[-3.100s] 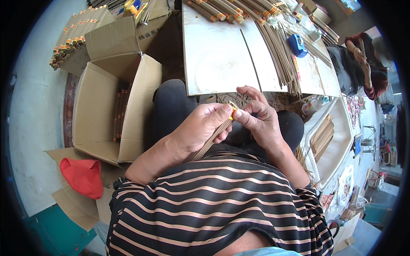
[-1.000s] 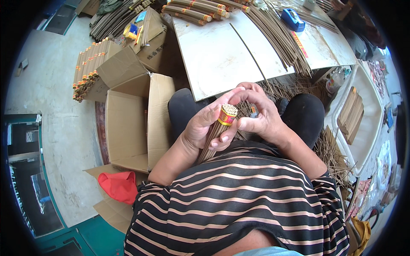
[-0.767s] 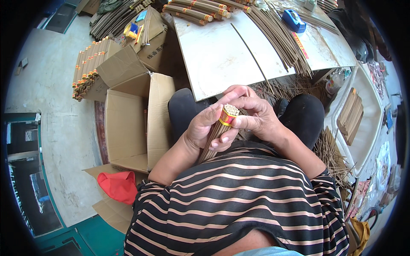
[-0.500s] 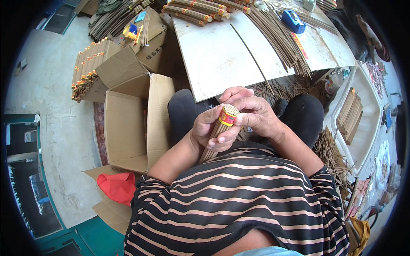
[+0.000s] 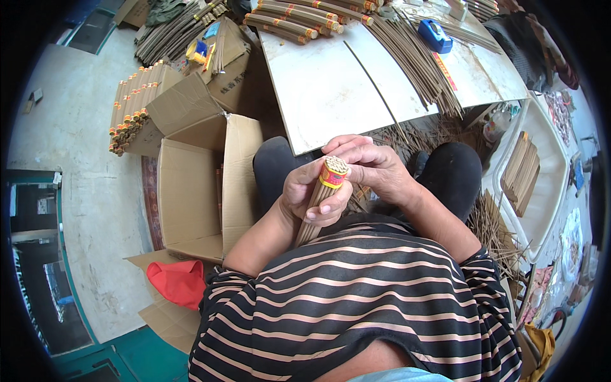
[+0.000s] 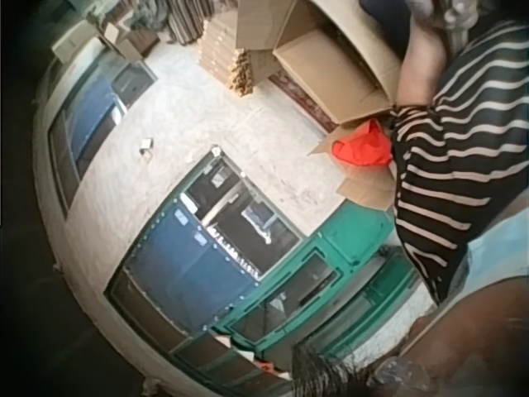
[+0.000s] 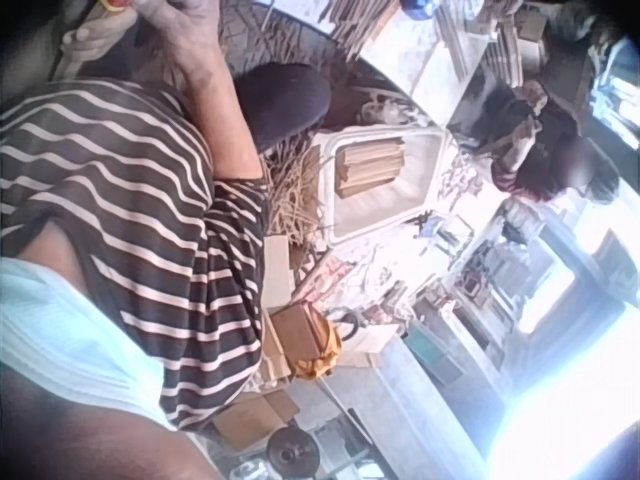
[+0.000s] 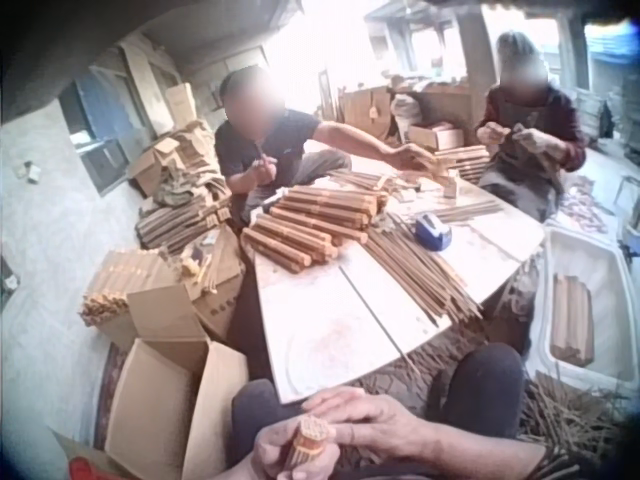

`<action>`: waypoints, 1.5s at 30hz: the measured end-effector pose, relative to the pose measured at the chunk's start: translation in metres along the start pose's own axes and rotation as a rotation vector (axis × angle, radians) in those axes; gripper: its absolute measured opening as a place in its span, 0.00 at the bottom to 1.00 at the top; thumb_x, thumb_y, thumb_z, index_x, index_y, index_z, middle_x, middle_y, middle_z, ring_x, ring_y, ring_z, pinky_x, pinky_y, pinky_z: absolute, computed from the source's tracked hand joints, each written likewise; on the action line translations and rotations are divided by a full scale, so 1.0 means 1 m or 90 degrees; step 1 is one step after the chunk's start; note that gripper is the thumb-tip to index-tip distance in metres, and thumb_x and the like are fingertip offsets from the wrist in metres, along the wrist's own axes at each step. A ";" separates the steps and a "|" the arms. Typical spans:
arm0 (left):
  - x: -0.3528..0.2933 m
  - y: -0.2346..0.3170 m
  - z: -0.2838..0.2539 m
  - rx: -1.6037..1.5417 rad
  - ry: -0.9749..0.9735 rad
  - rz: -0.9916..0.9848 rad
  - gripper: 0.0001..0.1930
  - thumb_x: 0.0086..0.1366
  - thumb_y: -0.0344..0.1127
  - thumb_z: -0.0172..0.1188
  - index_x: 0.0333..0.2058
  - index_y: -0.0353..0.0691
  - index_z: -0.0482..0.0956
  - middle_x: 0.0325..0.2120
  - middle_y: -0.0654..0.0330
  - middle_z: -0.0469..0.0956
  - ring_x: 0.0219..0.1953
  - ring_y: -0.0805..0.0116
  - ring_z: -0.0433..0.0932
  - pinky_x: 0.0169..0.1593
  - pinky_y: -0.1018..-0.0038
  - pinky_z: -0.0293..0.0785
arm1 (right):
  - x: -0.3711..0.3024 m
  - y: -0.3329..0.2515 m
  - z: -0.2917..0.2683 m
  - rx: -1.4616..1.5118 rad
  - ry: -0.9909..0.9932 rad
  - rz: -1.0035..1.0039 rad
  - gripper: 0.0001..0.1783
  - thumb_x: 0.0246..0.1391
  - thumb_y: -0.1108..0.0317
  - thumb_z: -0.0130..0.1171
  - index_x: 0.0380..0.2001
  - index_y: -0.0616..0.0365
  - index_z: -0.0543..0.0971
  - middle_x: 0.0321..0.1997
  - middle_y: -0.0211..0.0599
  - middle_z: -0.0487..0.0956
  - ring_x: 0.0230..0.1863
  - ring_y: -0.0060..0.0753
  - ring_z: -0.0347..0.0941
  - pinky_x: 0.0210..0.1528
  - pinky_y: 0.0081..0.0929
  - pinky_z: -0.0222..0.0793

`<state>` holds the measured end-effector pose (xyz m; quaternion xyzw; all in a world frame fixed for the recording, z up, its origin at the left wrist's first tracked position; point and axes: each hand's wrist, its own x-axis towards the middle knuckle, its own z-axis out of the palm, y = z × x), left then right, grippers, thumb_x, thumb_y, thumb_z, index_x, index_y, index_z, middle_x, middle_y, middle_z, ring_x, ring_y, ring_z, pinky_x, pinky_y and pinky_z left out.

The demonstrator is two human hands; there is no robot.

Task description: The person gathers thin wooden sticks into bundles, wraps them with red and yellow paper bands, and places the finished bundles into a cardboard box. The person repeats this process throughout the clip.

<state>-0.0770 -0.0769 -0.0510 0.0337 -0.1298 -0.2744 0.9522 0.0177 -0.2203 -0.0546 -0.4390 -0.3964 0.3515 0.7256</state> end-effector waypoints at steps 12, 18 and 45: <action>0.038 0.080 0.104 0.473 -0.023 0.276 0.24 0.65 0.54 0.40 0.44 0.37 0.67 0.24 0.57 0.68 0.17 0.74 0.65 0.18 0.79 0.63 | 0.020 -0.010 0.030 0.112 -0.130 0.119 0.50 0.39 0.46 0.66 0.59 0.62 0.55 0.58 0.42 0.61 0.60 0.34 0.56 0.62 0.34 0.50; 0.059 0.066 0.094 0.554 0.075 0.458 0.26 0.63 0.58 0.43 0.40 0.37 0.68 0.28 0.56 0.71 0.26 0.67 0.72 0.28 0.73 0.71 | 0.013 -0.004 0.031 -0.113 -0.012 0.098 0.22 0.53 0.62 0.57 0.47 0.62 0.66 0.31 0.31 0.71 0.33 0.22 0.67 0.37 0.20 0.66; 0.039 0.036 0.040 0.635 0.398 0.620 0.13 0.59 0.44 0.58 0.29 0.42 0.67 0.19 0.61 0.71 0.19 0.68 0.72 0.26 0.72 0.72 | 0.003 -0.008 0.017 -0.413 0.075 0.109 0.22 0.50 0.62 0.60 0.43 0.64 0.67 0.29 0.38 0.73 0.29 0.28 0.69 0.33 0.25 0.66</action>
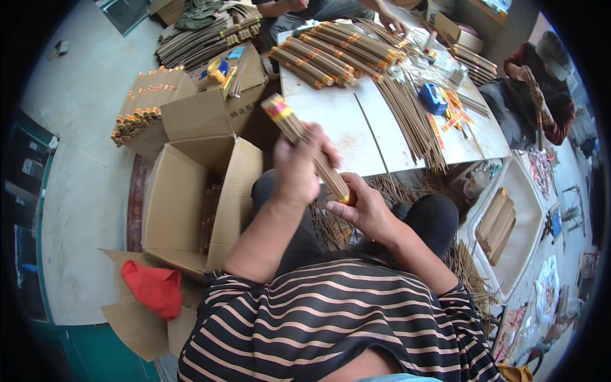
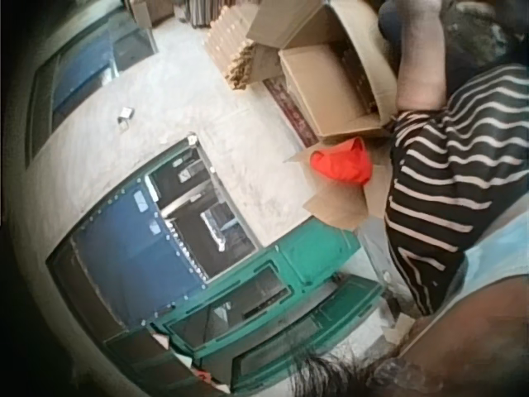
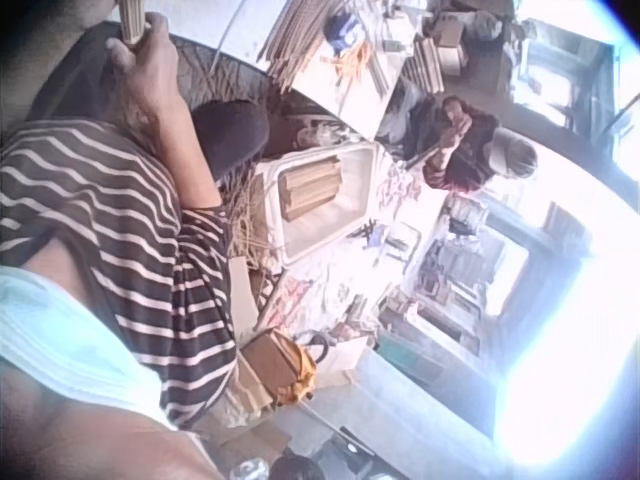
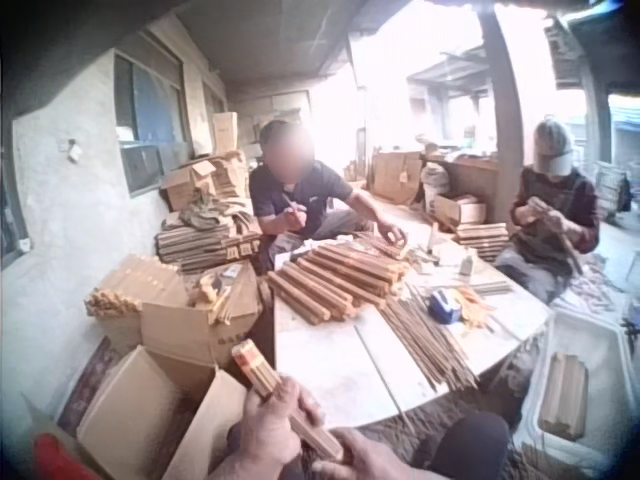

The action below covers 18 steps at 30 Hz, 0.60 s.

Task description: The person gathers thin wooden sticks into bundles, wraps them with red and yellow paper bands, and places the finished bundles into a cardboard box. The person repeats this process throughout the clip.

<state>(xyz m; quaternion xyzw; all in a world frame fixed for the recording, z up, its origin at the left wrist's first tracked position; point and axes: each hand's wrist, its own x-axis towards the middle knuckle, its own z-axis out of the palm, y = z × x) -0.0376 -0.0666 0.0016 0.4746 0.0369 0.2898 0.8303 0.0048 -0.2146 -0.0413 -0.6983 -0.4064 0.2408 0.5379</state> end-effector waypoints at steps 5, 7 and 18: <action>0.014 0.024 -0.008 -0.106 0.009 -0.039 0.13 0.59 0.45 0.57 0.30 0.41 0.70 0.20 0.61 0.71 0.24 0.67 0.73 0.30 0.70 0.72 | 0.000 -0.020 -0.011 0.310 -0.194 0.158 0.19 0.55 0.58 0.54 0.42 0.62 0.67 0.24 0.25 0.68 0.22 0.15 0.63 0.23 0.13 0.61; 0.006 0.014 -0.009 -0.125 -0.094 -0.104 0.13 0.61 0.47 0.55 0.32 0.42 0.71 0.22 0.61 0.71 0.26 0.66 0.73 0.33 0.68 0.72 | 0.001 -0.023 -0.010 0.416 -0.250 0.177 0.18 0.56 0.58 0.52 0.40 0.62 0.67 0.23 0.26 0.68 0.20 0.17 0.65 0.23 0.13 0.62; -0.007 0.022 -0.046 -0.199 -0.087 -0.147 0.13 0.63 0.42 0.52 0.38 0.38 0.68 0.26 0.55 0.73 0.29 0.59 0.76 0.36 0.64 0.74 | 0.016 -0.030 0.020 0.450 -0.257 0.153 0.20 0.59 0.55 0.48 0.42 0.63 0.67 0.31 0.32 0.73 0.30 0.22 0.71 0.36 0.19 0.68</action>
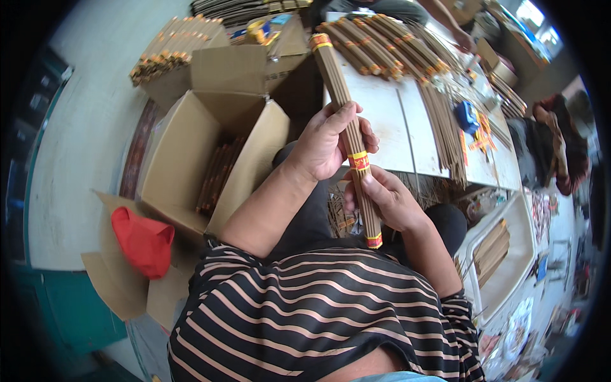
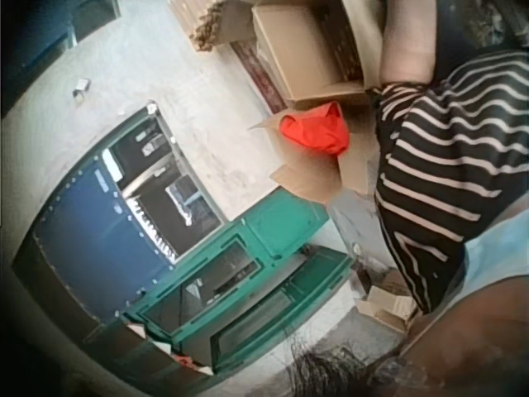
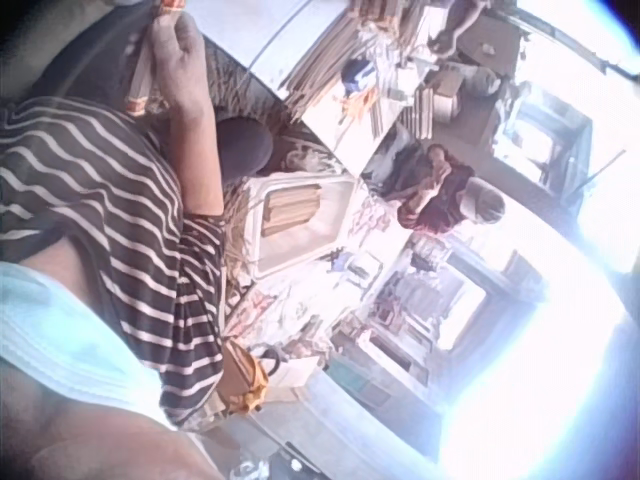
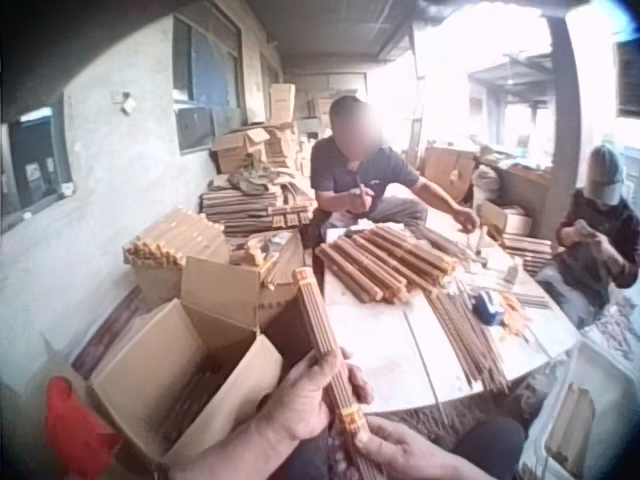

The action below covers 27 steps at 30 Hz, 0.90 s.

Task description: The person gathers thin wooden sticks into bundles, wraps them with red and yellow paper bands, and places the finished bundles into a cardboard box. The person repeats this process throughout the clip.

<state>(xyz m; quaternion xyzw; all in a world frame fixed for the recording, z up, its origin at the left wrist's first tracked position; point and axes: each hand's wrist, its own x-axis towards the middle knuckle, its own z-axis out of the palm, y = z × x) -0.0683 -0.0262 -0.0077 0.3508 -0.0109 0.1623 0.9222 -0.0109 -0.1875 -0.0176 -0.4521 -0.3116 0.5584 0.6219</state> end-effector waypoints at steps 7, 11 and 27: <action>-0.038 0.175 -0.062 0.334 0.218 0.315 0.11 0.62 0.38 0.54 0.37 0.39 0.67 0.23 0.57 0.72 0.24 0.70 0.72 0.29 0.73 0.72 | 0.010 0.020 -0.018 -0.179 0.233 0.049 0.18 0.56 0.61 0.52 0.43 0.65 0.71 0.36 0.39 0.76 0.40 0.29 0.73 0.46 0.26 0.69; -0.064 0.229 -0.161 0.529 0.440 0.322 0.12 0.58 0.37 0.59 0.34 0.40 0.66 0.21 0.62 0.71 0.18 0.76 0.69 0.22 0.78 0.69 | 0.015 0.041 -0.037 -0.167 0.299 0.085 0.14 0.56 0.66 0.52 0.40 0.66 0.73 0.33 0.37 0.76 0.34 0.29 0.74 0.41 0.25 0.71; -0.116 0.059 -0.503 1.022 0.546 -0.419 0.15 0.57 0.31 0.47 0.43 0.33 0.70 0.41 0.43 0.73 0.45 0.47 0.71 0.47 0.62 0.66 | 0.069 0.038 -0.020 -0.309 0.314 0.272 0.12 0.56 0.69 0.52 0.40 0.67 0.72 0.34 0.38 0.77 0.38 0.25 0.72 0.45 0.21 0.67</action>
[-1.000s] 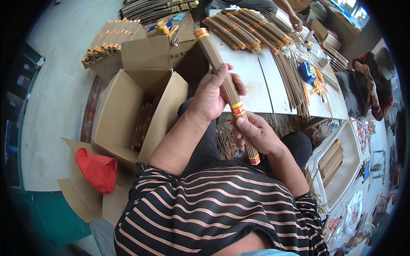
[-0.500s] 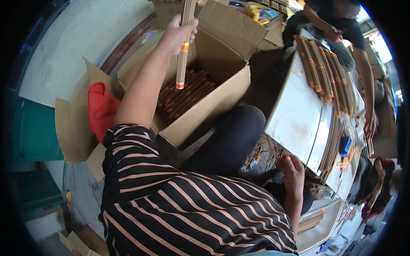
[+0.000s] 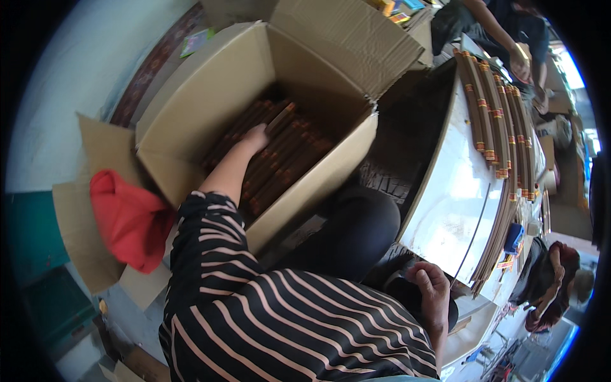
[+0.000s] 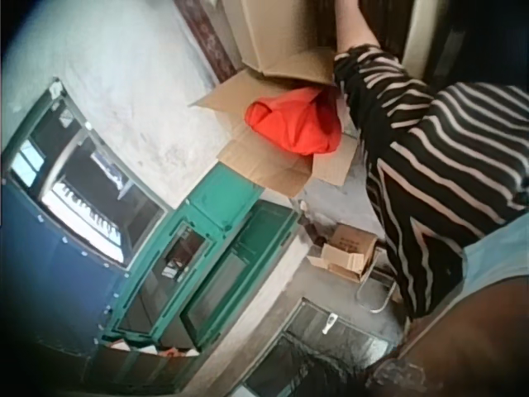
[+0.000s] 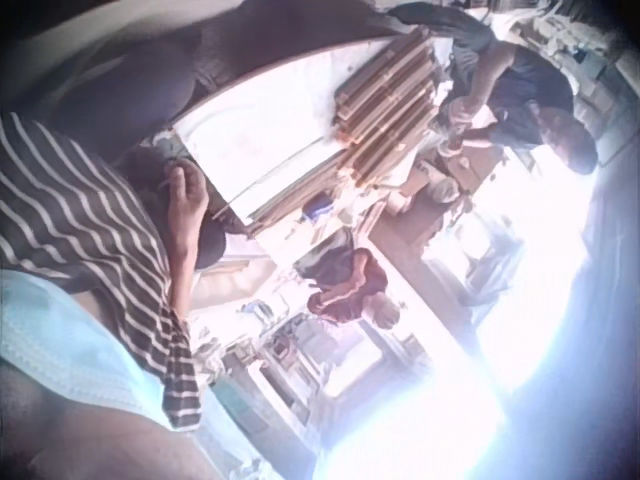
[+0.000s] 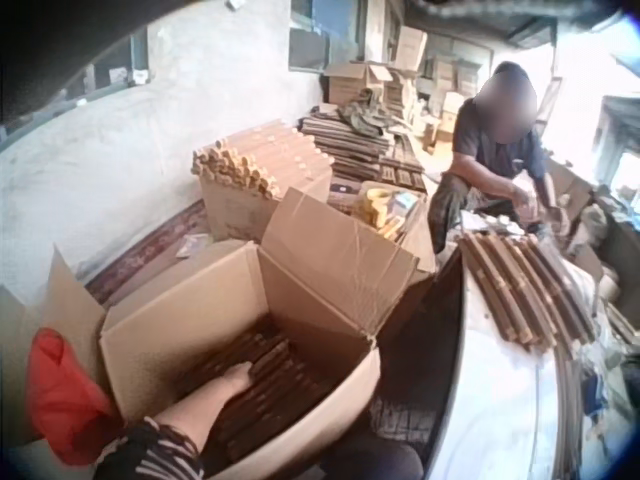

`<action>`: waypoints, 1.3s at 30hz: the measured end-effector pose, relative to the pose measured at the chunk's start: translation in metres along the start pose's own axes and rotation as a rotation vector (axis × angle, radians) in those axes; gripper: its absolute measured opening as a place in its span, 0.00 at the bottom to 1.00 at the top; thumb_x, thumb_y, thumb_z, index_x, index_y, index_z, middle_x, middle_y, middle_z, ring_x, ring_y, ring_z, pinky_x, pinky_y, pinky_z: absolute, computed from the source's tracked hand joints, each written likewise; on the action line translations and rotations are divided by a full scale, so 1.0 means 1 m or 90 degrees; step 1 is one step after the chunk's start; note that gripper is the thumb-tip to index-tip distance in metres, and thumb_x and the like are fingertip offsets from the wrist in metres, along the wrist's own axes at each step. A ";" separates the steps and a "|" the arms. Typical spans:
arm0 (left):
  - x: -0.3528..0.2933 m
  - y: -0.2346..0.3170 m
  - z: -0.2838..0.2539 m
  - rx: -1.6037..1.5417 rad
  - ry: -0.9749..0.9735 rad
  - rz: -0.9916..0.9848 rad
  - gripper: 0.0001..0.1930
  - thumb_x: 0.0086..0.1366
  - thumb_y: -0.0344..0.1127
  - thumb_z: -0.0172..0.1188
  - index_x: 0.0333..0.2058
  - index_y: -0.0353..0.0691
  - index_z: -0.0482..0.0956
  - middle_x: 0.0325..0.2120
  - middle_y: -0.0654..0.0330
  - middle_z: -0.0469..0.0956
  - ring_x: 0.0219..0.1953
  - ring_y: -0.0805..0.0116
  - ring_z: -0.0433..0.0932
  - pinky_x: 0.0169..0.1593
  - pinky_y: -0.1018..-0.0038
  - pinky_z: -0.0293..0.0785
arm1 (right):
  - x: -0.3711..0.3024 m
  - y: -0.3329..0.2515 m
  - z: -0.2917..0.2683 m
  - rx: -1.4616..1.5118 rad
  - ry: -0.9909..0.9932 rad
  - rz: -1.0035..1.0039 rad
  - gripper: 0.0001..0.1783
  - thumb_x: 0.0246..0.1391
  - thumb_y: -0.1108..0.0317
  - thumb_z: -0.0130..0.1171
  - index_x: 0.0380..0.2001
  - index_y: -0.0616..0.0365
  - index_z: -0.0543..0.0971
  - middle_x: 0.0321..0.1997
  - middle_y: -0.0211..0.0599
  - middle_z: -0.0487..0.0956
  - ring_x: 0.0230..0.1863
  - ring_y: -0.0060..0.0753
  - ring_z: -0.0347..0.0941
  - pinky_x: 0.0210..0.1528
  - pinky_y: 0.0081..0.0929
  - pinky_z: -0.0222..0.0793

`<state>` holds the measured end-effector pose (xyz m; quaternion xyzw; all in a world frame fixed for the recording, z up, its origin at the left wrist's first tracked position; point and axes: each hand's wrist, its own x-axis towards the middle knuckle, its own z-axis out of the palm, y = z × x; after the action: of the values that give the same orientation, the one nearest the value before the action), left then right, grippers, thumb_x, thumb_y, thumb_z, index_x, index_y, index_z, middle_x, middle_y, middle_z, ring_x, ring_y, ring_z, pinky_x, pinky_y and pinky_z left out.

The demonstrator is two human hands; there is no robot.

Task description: The person gathers thin wooden sticks into bundles, wraps them with red and yellow paper bands, and places the finished bundles into a cardboard box. The person repeats this process throughout the clip.

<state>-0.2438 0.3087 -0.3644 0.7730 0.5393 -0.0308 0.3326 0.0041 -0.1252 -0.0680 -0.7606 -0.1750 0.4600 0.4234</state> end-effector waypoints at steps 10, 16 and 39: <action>0.043 -0.054 0.049 -0.355 0.017 -0.067 0.15 0.62 0.35 0.46 0.44 0.36 0.73 0.37 0.49 0.76 0.38 0.58 0.75 0.42 0.65 0.70 | 0.007 -0.024 -0.008 -0.099 -0.003 0.072 0.13 0.57 0.66 0.51 0.40 0.66 0.73 0.36 0.37 0.77 0.39 0.23 0.72 0.45 0.20 0.68; 0.048 -0.034 0.024 0.052 0.155 0.011 0.17 0.64 0.41 0.44 0.36 0.33 0.75 0.34 0.40 0.75 0.38 0.42 0.73 0.41 0.57 0.69 | 0.006 -0.020 -0.010 -0.084 0.099 0.058 0.12 0.57 0.65 0.51 0.35 0.65 0.75 0.22 0.27 0.72 0.23 0.16 0.66 0.28 0.15 0.66; -0.180 0.331 -0.045 -0.448 0.144 0.433 0.12 0.60 0.30 0.50 0.43 0.35 0.70 0.32 0.64 0.71 0.31 0.78 0.69 0.36 0.81 0.68 | -0.069 0.106 -0.150 -0.090 0.552 -0.208 0.10 0.48 0.70 0.58 0.34 0.63 0.76 0.31 0.41 0.76 0.32 0.29 0.73 0.36 0.23 0.68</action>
<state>-0.0495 0.1216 -0.0973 0.7445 0.2669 0.3474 0.5038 0.0828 -0.3048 -0.0821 -0.8719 -0.1302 0.0137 0.4718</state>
